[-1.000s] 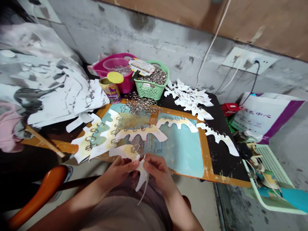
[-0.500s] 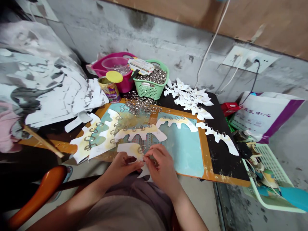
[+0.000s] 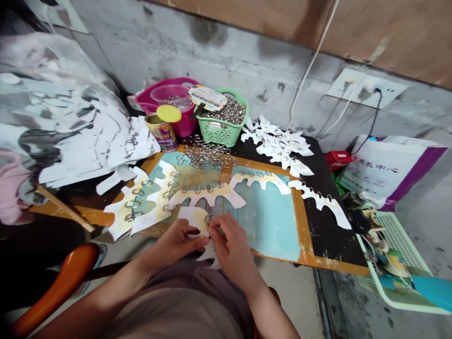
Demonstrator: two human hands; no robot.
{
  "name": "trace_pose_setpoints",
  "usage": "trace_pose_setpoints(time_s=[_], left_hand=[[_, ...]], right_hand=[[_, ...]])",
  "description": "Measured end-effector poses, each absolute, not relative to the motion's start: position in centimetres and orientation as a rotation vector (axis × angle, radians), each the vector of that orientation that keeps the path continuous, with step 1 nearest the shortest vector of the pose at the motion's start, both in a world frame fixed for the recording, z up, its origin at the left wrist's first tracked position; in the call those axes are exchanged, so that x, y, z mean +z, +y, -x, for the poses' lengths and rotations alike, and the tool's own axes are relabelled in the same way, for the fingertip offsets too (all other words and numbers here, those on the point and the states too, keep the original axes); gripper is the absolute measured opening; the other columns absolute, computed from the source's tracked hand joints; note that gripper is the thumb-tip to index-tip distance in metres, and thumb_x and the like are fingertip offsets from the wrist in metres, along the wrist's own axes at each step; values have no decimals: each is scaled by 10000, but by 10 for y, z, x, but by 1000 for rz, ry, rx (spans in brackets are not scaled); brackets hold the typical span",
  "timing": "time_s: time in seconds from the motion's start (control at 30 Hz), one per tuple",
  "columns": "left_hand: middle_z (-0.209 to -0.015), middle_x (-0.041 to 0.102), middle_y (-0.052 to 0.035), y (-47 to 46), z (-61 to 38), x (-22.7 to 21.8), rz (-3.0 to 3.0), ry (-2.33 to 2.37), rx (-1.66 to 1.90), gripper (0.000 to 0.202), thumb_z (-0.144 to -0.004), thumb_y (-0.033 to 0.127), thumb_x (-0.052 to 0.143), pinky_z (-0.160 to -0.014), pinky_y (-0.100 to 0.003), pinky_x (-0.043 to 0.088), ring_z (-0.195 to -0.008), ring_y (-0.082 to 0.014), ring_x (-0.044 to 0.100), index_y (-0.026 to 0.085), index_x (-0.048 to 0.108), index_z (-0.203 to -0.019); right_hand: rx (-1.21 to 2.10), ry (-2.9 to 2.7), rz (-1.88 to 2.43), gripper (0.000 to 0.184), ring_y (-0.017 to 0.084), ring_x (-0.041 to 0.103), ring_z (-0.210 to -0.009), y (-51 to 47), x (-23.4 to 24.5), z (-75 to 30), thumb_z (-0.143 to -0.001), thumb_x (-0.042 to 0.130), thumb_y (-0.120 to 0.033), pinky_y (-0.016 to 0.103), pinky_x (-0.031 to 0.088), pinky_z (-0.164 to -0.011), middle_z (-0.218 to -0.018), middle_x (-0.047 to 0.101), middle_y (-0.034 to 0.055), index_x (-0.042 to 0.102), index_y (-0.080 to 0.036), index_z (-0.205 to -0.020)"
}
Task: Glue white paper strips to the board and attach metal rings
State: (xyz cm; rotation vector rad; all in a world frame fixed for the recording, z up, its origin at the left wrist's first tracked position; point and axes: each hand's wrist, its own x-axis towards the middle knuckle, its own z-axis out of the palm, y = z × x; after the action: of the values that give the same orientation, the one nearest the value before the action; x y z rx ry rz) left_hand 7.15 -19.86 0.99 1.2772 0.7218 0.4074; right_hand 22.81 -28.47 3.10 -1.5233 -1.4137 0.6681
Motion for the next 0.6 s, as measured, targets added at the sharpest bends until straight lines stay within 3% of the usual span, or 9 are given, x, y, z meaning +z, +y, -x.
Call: trace_pose_setpoints(time_s=[0.07,0.2,0.43,0.5,0.6], left_hand=[[-537,549,12,-199,-70,4,-1275,727,403,429,-665,495,825,-469,-203,425,-545,-144,590,154,573,-600],[-552,551,12,-197,-71,1,-1281,675,366,398,-699,473,805,-487,-199,435,-562,-150,613,149,584,-633],[-585,448,66,-199,-71,7,-1256,582,382,317,-761,381,773,-473,-154,363,-500,-60,453,151,556,-742],[-694,526,38,-201,-68,5,-1250,539,400,343,-714,363,815,-520,-165,409,-569,-76,509,148,590,-856],[-887,593,-17,-203,-66,1,-1233,545,477,543,-579,370,897,-617,-213,484,-707,-127,583,159,594,-977]], right_hand=[[861,-1228,1488,18,153,567,-787,-285,29,-226,-941,539,-248,259,454,-691,-854,580,1,528,-238,-930],[1039,-790,1315,293,117,518,-639,-286,22,-218,-855,677,-289,217,403,-582,-743,546,-60,450,-262,-1038],[1147,-410,1141,481,115,516,-574,-281,23,-209,-723,782,-296,225,431,-555,-699,533,-79,432,-272,-1052],[1127,-392,1144,489,118,517,-570,-280,23,-208,-722,784,-301,226,429,-542,-699,547,-76,432,-271,-1060],[1069,-445,1161,437,106,515,-582,-282,21,-205,-785,755,-314,210,426,-549,-720,567,-76,438,-280,-1084]])
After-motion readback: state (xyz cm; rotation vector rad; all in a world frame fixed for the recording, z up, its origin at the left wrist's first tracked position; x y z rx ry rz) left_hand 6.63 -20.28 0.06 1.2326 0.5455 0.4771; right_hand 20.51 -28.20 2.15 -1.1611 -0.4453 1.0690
